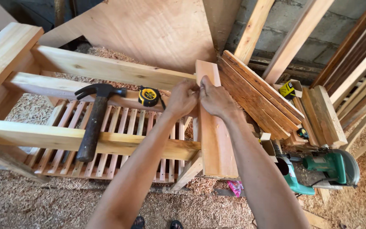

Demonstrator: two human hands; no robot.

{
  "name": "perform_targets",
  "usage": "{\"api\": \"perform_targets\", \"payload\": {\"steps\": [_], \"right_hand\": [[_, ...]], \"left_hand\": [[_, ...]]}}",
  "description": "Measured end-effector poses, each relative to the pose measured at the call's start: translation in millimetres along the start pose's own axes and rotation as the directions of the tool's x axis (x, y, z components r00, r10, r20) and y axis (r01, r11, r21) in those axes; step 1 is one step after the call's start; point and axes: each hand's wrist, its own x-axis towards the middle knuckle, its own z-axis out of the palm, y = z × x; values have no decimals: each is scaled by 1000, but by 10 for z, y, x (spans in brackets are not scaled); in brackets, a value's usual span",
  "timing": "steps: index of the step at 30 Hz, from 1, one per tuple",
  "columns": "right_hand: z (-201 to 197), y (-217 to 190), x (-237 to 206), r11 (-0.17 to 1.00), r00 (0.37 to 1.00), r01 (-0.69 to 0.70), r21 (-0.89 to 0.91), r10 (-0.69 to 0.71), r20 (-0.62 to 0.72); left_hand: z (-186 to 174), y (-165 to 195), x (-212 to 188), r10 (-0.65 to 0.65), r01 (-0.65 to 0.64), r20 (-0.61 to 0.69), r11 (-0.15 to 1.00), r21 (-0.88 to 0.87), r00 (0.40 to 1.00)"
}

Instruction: The person positions a wooden plank against a slatted wooden frame, measures it with a tape measure, and hammers nails to fasten the plank to the frame, adjusting the plank's alignment between hammer strikes.

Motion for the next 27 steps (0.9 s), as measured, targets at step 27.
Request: {"api": "perform_targets", "payload": {"steps": [27], "right_hand": [[-329, 409, 275, 991, 974, -132, 26, 125, 191]], "left_hand": [[-25, 603, -33, -291, 224, 302, 946, 235, 908]]}}
